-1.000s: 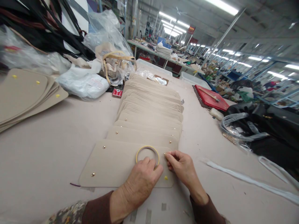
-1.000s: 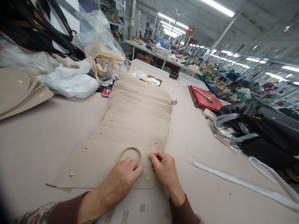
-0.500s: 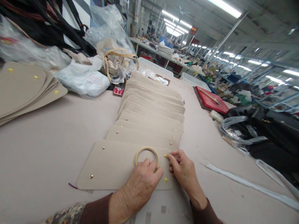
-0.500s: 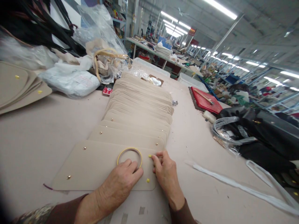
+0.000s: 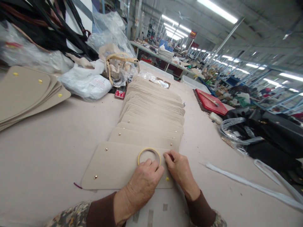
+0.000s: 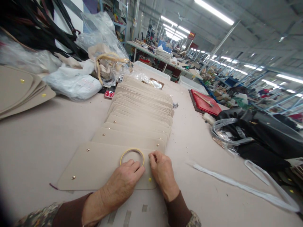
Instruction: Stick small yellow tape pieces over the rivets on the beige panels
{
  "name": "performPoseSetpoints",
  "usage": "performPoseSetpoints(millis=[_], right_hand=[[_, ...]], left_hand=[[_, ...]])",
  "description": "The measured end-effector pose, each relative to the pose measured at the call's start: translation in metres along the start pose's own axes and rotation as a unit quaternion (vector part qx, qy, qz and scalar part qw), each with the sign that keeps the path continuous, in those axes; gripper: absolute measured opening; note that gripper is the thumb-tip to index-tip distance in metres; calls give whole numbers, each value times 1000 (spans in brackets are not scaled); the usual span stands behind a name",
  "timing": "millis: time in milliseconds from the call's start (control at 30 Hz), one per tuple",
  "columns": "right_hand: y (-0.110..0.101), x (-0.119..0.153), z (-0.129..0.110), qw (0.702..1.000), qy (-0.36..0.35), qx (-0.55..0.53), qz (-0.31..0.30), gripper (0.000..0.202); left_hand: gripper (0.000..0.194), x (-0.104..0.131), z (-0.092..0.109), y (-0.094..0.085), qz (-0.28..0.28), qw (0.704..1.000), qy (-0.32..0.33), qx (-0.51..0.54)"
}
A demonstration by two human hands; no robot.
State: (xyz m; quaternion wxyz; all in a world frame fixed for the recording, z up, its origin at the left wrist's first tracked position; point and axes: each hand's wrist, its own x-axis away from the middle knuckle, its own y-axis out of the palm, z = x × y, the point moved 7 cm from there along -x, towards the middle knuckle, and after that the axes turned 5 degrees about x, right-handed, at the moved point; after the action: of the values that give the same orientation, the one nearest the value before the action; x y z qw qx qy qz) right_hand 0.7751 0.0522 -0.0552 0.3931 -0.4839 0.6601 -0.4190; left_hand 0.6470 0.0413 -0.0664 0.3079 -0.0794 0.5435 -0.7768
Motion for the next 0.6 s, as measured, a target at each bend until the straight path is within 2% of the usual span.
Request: performPoseSetpoints(millis=[133,233,300,367,433,533,600], right_hand=[[-8,13,-8,996,-3,28,-87,23],[-11,34,-11,988,-6,28,-153,17],[-20,47,-14,992,-9,-33,-118,11],[-35,57,-17,992,-24,-119,-32,14],[-49,67,-26,980,-69,-180,41,16],[-59,77,-45,964,-160,-196,80,18],[-60,79,-54,960,-195,-178,90,18]], left_hand=[[22,5,1,-23,96,992,25,80],[24,13,3,-42,176,966,54,184],[23,19,3,-51,206,951,50,227],[30,22,5,-55,211,948,44,233],[39,25,10,-55,201,955,51,215],[42,28,18,-54,192,962,63,184],[40,30,20,-53,191,966,66,160]])
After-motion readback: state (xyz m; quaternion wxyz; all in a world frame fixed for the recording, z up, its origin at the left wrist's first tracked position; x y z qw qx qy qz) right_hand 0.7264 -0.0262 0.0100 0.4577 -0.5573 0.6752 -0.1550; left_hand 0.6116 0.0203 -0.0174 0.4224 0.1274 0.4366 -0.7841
